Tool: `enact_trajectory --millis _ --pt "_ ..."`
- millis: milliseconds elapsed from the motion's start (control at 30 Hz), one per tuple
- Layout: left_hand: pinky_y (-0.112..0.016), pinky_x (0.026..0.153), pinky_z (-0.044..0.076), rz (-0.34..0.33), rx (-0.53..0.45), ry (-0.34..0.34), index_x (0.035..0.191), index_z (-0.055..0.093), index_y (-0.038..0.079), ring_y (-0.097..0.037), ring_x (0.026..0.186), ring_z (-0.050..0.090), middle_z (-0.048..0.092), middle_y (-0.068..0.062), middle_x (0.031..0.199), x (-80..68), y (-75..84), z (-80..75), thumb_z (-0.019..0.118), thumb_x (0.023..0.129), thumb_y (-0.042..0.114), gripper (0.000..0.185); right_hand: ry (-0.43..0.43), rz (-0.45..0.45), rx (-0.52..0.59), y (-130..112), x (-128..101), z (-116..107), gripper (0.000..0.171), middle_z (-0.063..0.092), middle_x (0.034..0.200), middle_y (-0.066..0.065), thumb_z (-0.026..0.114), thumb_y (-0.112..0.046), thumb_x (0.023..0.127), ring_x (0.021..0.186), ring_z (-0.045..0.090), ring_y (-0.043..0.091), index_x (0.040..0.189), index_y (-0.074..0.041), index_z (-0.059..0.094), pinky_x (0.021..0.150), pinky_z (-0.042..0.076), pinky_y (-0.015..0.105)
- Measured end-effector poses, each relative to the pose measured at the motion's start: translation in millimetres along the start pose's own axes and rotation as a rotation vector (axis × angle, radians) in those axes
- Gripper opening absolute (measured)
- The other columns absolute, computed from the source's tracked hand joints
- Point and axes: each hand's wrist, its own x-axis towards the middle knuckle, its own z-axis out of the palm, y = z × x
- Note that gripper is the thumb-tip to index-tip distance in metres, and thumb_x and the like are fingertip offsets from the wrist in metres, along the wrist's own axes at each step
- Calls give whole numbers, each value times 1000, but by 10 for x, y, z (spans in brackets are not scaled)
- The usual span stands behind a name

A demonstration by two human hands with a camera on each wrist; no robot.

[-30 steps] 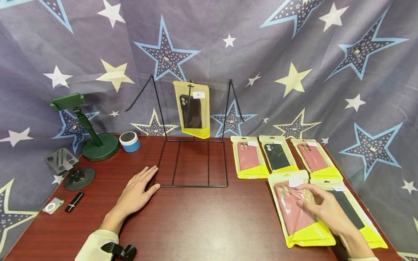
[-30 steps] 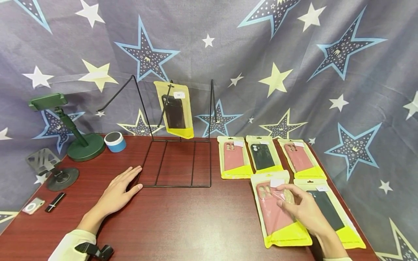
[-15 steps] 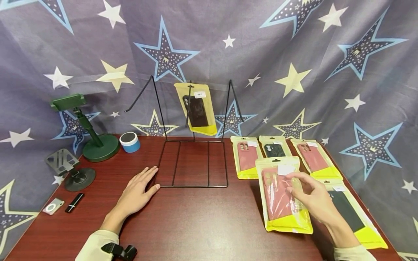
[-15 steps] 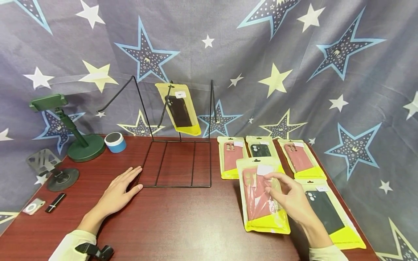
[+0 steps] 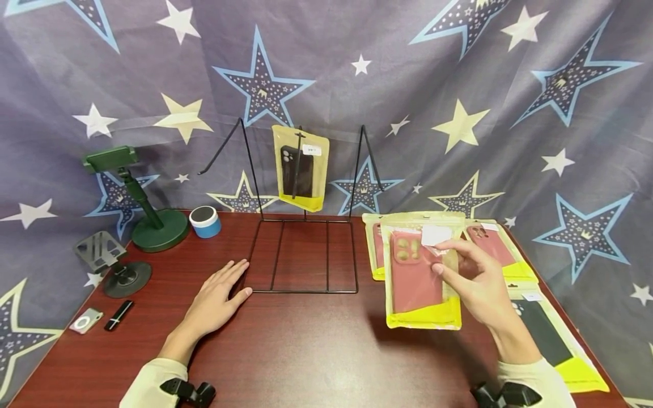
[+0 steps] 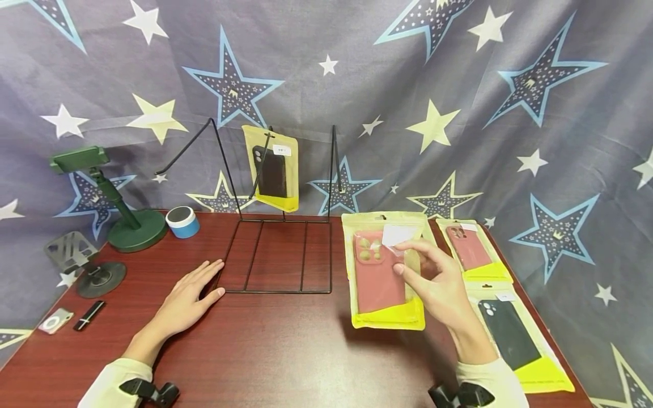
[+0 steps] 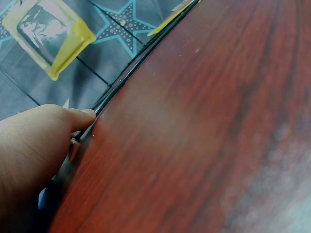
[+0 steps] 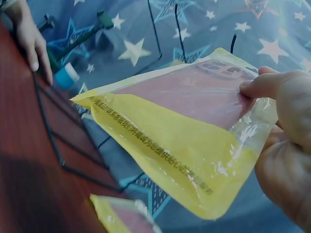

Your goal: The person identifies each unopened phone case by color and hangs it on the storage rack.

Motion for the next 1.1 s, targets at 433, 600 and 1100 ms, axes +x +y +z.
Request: enact_trajectory --millis 433,600,1100 --pt "-66 121 22 -5 -10 -9 157 43 5 -45 154 31 42 -17 163 -11 13 -17 60 104 36 64 26 -221 160 -156 282 338 45 72 92 0 67 31 75 64 58 6 115 11 69 56 50 15" --pt "-67 121 23 -4 -9 -7 157 43 6 -45 154 31 42 -18 163 -9 13 -11 61 104 36 64 26 -201 163 -147 370 434 39 71 103 -1 71 24 79 72 60 6 116 10 68 61 52 14" --pt "-67 119 25 19 -9 28 155 45 5 -46 152 35 45 -18 161 -20 67 -30 62 103 33 62 7 -130 139 -16 554 600 41 72 98 -5 68 24 81 64 65 6 118 5 68 59 57 18"
